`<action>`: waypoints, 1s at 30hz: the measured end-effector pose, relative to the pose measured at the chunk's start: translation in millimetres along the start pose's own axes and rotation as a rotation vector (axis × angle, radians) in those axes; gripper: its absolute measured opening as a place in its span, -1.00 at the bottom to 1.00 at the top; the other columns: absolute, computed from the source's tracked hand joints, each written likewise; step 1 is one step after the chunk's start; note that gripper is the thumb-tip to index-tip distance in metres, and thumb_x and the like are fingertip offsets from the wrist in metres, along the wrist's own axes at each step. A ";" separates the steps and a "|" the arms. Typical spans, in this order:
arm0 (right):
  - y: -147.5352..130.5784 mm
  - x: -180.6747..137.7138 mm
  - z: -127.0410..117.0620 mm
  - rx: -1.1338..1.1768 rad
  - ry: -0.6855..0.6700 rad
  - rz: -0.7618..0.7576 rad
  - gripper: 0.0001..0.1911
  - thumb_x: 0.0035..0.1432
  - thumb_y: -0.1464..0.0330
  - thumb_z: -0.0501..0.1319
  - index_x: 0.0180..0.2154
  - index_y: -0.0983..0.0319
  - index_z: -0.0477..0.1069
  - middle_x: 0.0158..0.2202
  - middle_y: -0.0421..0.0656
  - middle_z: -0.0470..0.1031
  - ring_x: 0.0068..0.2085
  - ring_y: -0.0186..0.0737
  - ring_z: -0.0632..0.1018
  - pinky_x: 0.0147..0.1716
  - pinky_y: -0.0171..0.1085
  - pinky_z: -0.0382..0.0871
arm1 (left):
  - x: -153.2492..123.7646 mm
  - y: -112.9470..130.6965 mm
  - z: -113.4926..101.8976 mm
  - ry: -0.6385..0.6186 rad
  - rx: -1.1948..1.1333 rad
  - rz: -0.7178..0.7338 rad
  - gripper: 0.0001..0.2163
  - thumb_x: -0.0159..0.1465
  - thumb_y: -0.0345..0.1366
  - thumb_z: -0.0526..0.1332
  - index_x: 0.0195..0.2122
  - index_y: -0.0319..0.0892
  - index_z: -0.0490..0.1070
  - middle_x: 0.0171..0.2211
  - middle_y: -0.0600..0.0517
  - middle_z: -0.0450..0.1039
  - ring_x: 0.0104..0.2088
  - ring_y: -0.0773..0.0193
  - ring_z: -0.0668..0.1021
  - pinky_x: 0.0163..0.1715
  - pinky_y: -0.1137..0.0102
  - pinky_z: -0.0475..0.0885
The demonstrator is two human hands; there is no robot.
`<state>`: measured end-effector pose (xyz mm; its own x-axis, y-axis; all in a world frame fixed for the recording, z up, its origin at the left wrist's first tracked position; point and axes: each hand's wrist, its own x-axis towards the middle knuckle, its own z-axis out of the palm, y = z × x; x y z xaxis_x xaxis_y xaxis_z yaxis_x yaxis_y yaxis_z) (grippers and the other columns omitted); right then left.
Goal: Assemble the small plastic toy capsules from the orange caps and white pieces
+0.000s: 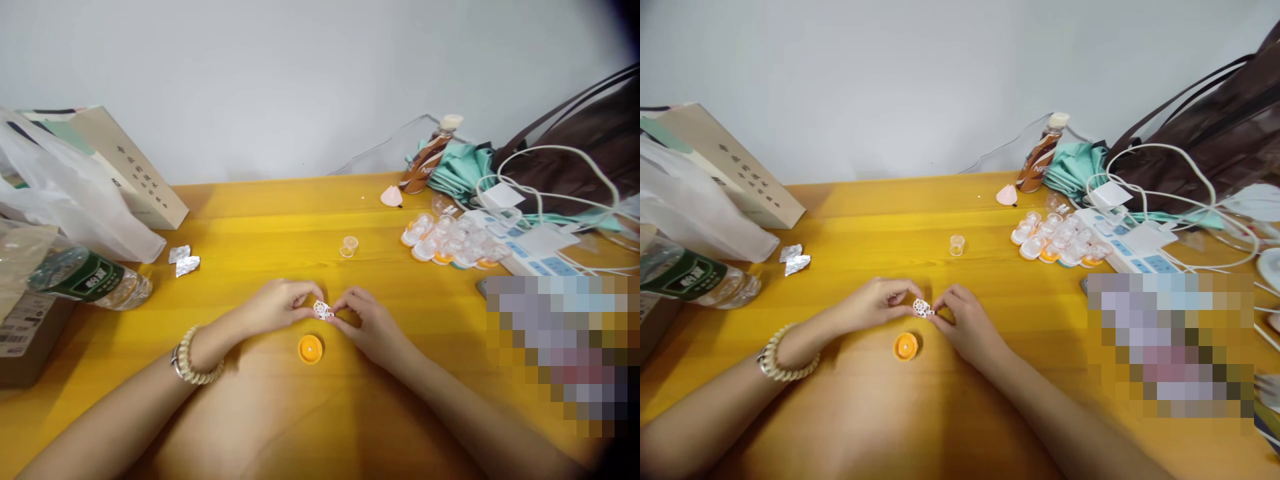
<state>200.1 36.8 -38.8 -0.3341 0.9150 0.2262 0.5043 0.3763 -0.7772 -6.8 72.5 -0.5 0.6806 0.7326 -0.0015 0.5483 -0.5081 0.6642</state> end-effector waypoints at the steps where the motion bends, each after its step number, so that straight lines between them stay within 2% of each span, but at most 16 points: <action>1: -0.5 0.0 0.1 0.013 0.008 0.012 -0.99 0.05 0.39 0.23 -0.41 0.19 0.42 -0.39 -0.13 0.42 -0.30 -0.18 0.45 -0.27 -0.18 0.34 | 0.4 -1.3 2.3 -0.001 -0.013 0.000 -0.84 0.23 -0.24 0.16 -0.20 -0.15 0.40 -0.62 0.22 0.09 -0.61 0.48 0.18 -0.57 0.56 0.09; 4: -2.3 -0.8 -1.4 0.120 0.020 0.115 -0.94 0.07 0.34 0.22 -0.41 0.20 0.41 -0.42 -0.15 0.45 -0.36 -0.21 0.46 -0.32 -0.20 0.36 | 0.9 -2.2 7.1 0.017 -0.061 -0.011 -0.82 0.22 -0.21 0.17 -0.21 -0.15 0.40 -0.62 0.22 0.05 -0.61 0.47 0.17 -0.58 0.56 0.07; 8: -6.3 -3.0 -2.0 0.458 0.025 0.278 -0.81 0.05 0.21 0.24 -0.40 0.20 0.36 -0.39 -0.16 0.53 -0.33 -0.23 0.54 -0.28 -0.21 0.42 | -0.4 1.5 9.2 0.091 -0.095 -0.029 -0.81 0.21 -0.16 0.18 -0.25 -0.16 0.40 -0.63 0.22 0.00 -0.62 0.47 0.15 -0.59 0.55 0.05; 13: -13.5 -2.2 -1.2 0.667 0.050 0.328 -0.74 -0.07 0.19 0.33 -0.44 0.20 0.34 -0.37 -0.16 0.57 -0.28 -0.21 0.57 -0.19 -0.19 0.44 | -2.0 5.5 9.3 0.121 -0.084 -0.011 -0.82 0.21 -0.18 0.17 -0.27 -0.17 0.39 -0.63 0.23 0.02 -0.63 0.49 0.16 -0.59 0.55 0.06; 16: -14.5 -1.8 -2.2 0.684 0.062 0.316 -0.76 -0.07 0.23 0.34 -0.44 0.20 0.35 -0.37 -0.17 0.57 -0.28 -0.22 0.58 -0.18 -0.20 0.44 | -2.8 5.6 9.9 0.146 -0.045 0.001 -0.84 0.22 -0.22 0.17 -0.24 -0.16 0.40 -0.63 0.22 0.09 -0.62 0.48 0.21 -0.58 0.55 0.10; 18: -14.0 -2.6 -2.6 0.647 0.061 0.298 -0.79 -0.04 0.24 0.33 -0.43 0.20 0.36 -0.36 -0.17 0.57 -0.27 -0.22 0.57 -0.18 -0.21 0.44 | -3.5 5.8 10.6 0.155 -0.003 0.014 -0.85 0.24 -0.25 0.15 -0.20 -0.14 0.41 -0.60 0.19 0.23 -0.59 0.48 0.26 -0.54 0.55 0.15; 20: -13.7 -3.9 -2.5 0.595 0.062 0.280 -0.81 -0.02 0.25 0.31 -0.43 0.20 0.37 -0.37 -0.17 0.56 -0.28 -0.22 0.57 -0.20 -0.21 0.44 | -4.2 6.9 11.4 0.151 0.036 0.032 -0.85 0.25 -0.27 0.14 -0.19 -0.13 0.42 -0.48 0.13 0.41 -0.56 0.47 0.33 -0.49 0.55 0.22; 22: -14.3 -5.0 -2.3 0.560 0.063 0.260 -0.82 0.00 0.24 0.29 -0.43 0.20 0.38 -0.39 -0.18 0.55 -0.30 -0.22 0.57 -0.21 -0.21 0.45 | -4.8 8.6 12.3 0.150 0.060 0.053 -0.85 0.26 -0.27 0.13 -0.20 -0.14 0.42 -0.35 0.07 0.49 -0.52 0.46 0.38 -0.44 0.54 0.27; 27: -17.3 -5.5 -2.5 0.545 0.077 0.222 -0.83 0.02 0.24 0.28 -0.42 0.19 0.37 -0.37 -0.17 0.54 -0.29 -0.22 0.56 -0.19 -0.19 0.45 | -5.9 13.0 15.9 0.155 0.110 0.041 -0.86 0.26 -0.28 0.12 -0.21 -0.14 0.42 -0.34 0.06 0.52 -0.49 0.43 0.42 -0.44 0.52 0.27; 30: -18.3 -5.4 -3.0 0.519 0.094 0.211 -0.84 0.03 0.26 0.27 -0.41 0.19 0.36 -0.38 -0.17 0.52 -0.30 -0.23 0.55 -0.21 -0.21 0.45 | -6.1 15.4 16.5 0.176 0.080 0.028 -0.84 0.24 -0.24 0.14 -0.20 -0.13 0.43 -0.43 0.09 0.46 -0.54 0.45 0.36 -0.49 0.54 0.22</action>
<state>195.2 25.4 -24.0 -0.1846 0.9805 0.0678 0.0871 0.0851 -0.9926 5.5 52.8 -2.7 0.6041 0.7824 0.1517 0.5723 -0.5583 0.6006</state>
